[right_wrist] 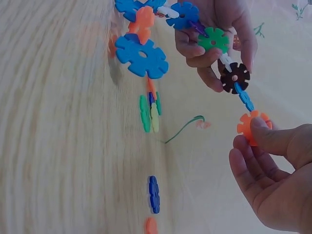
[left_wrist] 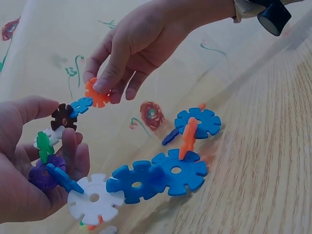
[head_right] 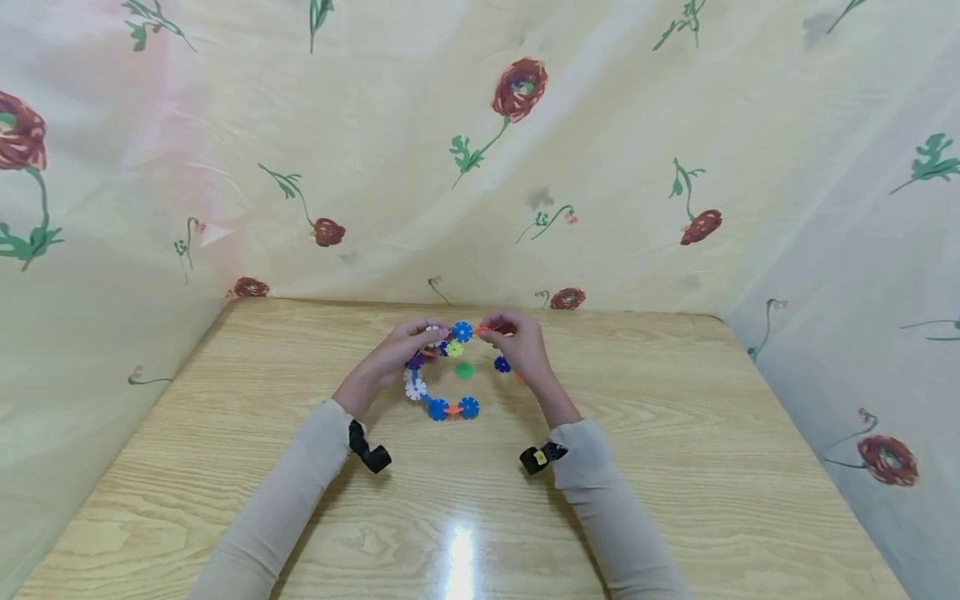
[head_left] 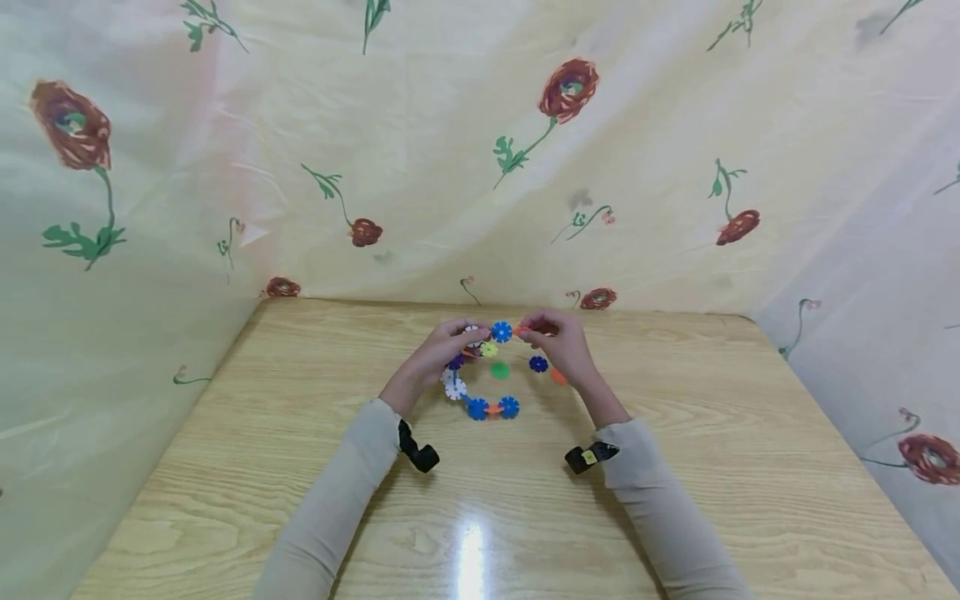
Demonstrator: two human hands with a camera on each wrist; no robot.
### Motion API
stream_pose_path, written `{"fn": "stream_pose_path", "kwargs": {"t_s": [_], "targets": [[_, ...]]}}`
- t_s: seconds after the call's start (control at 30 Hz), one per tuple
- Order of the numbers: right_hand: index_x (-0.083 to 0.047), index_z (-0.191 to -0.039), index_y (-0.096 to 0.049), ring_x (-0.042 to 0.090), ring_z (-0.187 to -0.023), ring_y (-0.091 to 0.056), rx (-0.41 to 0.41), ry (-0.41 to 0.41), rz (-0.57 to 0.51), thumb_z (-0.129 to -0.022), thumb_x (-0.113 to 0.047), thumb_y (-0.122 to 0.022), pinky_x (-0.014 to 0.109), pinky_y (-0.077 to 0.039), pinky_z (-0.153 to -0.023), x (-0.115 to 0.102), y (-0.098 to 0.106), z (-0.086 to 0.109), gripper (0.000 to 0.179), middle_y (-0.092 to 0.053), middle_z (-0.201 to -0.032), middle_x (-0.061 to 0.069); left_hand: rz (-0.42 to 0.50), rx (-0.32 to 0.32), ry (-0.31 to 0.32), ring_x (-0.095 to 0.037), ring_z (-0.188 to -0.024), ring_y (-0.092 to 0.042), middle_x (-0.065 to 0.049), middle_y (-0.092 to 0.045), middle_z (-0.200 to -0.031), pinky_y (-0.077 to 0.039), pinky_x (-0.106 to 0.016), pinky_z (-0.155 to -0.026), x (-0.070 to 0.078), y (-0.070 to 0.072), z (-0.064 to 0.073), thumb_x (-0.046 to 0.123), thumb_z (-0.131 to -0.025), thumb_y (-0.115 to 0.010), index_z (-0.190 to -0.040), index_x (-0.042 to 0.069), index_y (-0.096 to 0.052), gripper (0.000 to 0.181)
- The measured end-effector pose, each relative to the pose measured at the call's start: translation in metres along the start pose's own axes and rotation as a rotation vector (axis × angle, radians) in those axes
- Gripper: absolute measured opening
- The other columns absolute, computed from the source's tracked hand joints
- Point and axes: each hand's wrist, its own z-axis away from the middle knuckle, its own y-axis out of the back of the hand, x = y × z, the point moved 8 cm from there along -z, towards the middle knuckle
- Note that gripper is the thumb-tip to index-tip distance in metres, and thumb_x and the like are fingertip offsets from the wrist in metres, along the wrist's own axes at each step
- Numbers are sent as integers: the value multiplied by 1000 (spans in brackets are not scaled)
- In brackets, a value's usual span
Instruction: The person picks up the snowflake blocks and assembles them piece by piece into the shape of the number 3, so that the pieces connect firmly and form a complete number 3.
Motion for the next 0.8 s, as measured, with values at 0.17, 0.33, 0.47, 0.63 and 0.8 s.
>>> {"fn": "stream_pose_path", "kwargs": {"t_s": [0.17,0.33,0.47,0.63,0.8], "targets": [[3,-100,-74,9,-81,-66,-2,13,-1,-93,-4,-73,25,-59,-72,-1,1,1,10,-72,-101,23,-10,-35,-15,-17,-88,-59,-15,-60,-118,-56,-43,-97,1,-2,0,25,-104,-61,-130,8,-66,32],[5,-102,-75,18,-88,-69,-9,-32,-4,-92,-2,-73,15,-56,-75,-1,-1,3,13,-72,-105,26,-24,-51,-27,-24,-92,-58,-21,-57,-124,-55,-48,-99,1,-2,1,26,-104,-60,-131,7,-66,33],[10,-103,-74,28,-92,-69,-14,-37,13,-92,4,-71,14,-56,-76,-15,-1,6,13,-71,-106,29,-38,-51,-32,-28,-96,-59,-26,-54,-129,-58,-38,-92,-1,-1,0,27,-104,-60,-130,10,-67,32],[14,-102,-72,28,-89,-69,-5,-37,42,-91,6,-71,17,-58,-74,-36,1,12,13,-71,-105,31,-46,-43,-33,-25,-95,-60,-25,-55,-129,-59,-30,-84,-1,0,0,28,-104,-60,-130,13,-68,31],[11,-103,-74,23,-88,-68,12,-46,27,-92,3,-72,14,-55,-71,-21,1,9,14,-69,-107,29,-23,-42,-35,-22,-91,-59,-23,-55,-128,-59,-31,-85,0,-1,1,27,-104,-60,-132,10,-66,33]]}}
